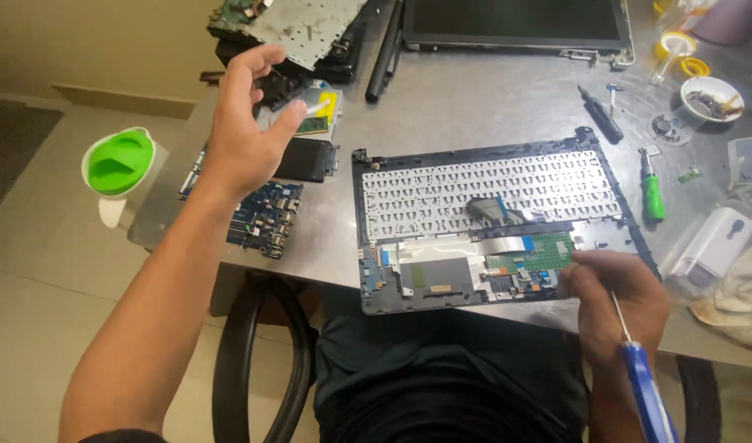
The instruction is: Disassembling a laptop and manipulating internal components like ribbon cables and circuit boards using a screwdriver
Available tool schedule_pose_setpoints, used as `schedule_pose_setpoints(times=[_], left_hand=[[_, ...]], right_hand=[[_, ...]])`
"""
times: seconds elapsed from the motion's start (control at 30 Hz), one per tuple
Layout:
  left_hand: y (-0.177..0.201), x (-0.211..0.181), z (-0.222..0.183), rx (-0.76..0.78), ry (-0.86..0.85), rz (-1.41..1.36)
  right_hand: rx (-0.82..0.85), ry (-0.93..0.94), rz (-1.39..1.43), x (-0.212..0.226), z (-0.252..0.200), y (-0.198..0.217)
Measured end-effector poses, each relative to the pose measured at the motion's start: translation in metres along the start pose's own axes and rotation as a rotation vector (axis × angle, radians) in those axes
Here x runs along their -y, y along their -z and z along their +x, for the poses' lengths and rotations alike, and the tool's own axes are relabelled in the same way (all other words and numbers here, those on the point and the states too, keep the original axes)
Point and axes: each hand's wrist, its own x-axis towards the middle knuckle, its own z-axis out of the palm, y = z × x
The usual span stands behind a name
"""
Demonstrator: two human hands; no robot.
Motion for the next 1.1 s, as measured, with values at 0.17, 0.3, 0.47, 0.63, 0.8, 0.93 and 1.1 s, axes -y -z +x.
schedule_pose_setpoints(times=[0.17,0.3,0.47,0.63,0.8,0.93,1.1], left_hand=[[0.006,-0.074,-0.071,0.144,-0.14,-0.023],[0.006,-0.096,-0.144,0.265,0.235,-0.098],[-0.039,-0.094,-0.199,0.187,0.817,-0.204],[-0.094,-0.052,-0.231,-0.001,0.713,-0.569],[-0.114,-0.058,-0.226,-0.069,0.701,-0.759],[-0.12,-0.061,-0.223,-0.138,0.744,-0.802],[-0.128,-0.056,-0.231,-0.156,0.699,-0.764]], right_hand=[[0.002,0.02,-0.041,0.01,0.03,0.026],[-0.049,0.135,-0.18,-0.001,0.044,0.054],[-0.058,0.16,0.003,-0.031,0.05,0.073],[0.009,0.263,-0.057,-0.017,0.045,0.073],[-0.071,0.187,0.022,-0.011,0.032,0.07],[-0.005,0.178,0.102,-0.019,0.016,0.073],[-0.114,0.394,0.034,-0.041,0.013,0.075]])
